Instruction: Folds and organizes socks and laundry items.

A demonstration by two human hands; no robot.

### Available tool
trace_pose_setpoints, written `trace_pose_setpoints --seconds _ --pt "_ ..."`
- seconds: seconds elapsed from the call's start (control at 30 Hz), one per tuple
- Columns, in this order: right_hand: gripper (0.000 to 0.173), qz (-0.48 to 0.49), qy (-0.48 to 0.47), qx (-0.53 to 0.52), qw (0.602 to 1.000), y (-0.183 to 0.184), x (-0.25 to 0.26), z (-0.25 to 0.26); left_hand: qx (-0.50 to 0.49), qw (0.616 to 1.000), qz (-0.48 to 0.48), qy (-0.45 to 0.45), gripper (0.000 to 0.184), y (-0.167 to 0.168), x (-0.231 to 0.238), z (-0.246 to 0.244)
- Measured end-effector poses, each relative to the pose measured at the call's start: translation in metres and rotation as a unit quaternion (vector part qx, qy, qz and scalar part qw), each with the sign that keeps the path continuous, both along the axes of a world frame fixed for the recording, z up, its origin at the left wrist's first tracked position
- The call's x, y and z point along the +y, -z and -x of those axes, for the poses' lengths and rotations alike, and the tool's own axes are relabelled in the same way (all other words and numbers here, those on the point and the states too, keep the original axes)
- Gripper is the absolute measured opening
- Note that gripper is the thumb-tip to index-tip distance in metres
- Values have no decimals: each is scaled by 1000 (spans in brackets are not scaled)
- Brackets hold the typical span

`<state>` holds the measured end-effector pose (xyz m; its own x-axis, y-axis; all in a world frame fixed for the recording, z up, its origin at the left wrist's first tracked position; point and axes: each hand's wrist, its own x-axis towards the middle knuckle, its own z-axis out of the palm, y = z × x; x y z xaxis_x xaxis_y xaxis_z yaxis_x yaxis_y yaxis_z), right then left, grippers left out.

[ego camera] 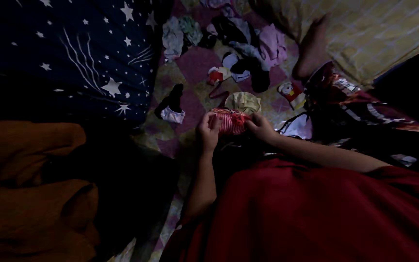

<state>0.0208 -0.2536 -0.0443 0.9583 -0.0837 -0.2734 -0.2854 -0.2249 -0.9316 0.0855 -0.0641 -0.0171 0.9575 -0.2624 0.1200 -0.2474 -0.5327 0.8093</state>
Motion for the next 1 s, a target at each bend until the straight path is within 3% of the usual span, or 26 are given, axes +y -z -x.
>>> trace_pose_setpoints --seconds 0.13,0.23,0.3,0.43,0.57,0.67,0.73,0.83,0.9,1.0 --pt "27 45 -17 -7 999 7 -3 -3 146 981 -126 8 34 -4 -2 -10" --pt "24 49 -43 -72 995 21 -7 -8 190 979 -77 -5 49 -4 -4 -9" --pt "22 5 -72 -56 996 15 -10 -10 256 966 -20 -24 66 -8 -4 -6" --pt "14 -88 -56 -64 992 7 -12 -12 287 955 57 -59 33 -21 -3 -1" --pt "11 -159 50 -11 986 -16 -20 -22 303 940 108 -114 39 -25 -5 2" --pt "34 -62 38 -19 997 -12 -17 -24 301 933 132 -146 38 -14 -17 4" --pt "27 33 1 -51 998 -3 -16 -23 288 937 130 -149 38 -9 -22 6" --pt "20 121 -46 -156 979 9 -18 -18 280 941 151 -112 56 -9 -16 9" --pt "23 128 -73 -195 970 13 -18 -17 287 941 169 -60 55 -10 -7 8" --pt "28 105 -106 -163 975 9 -21 -17 321 927 192 -26 43 -17 3 8"
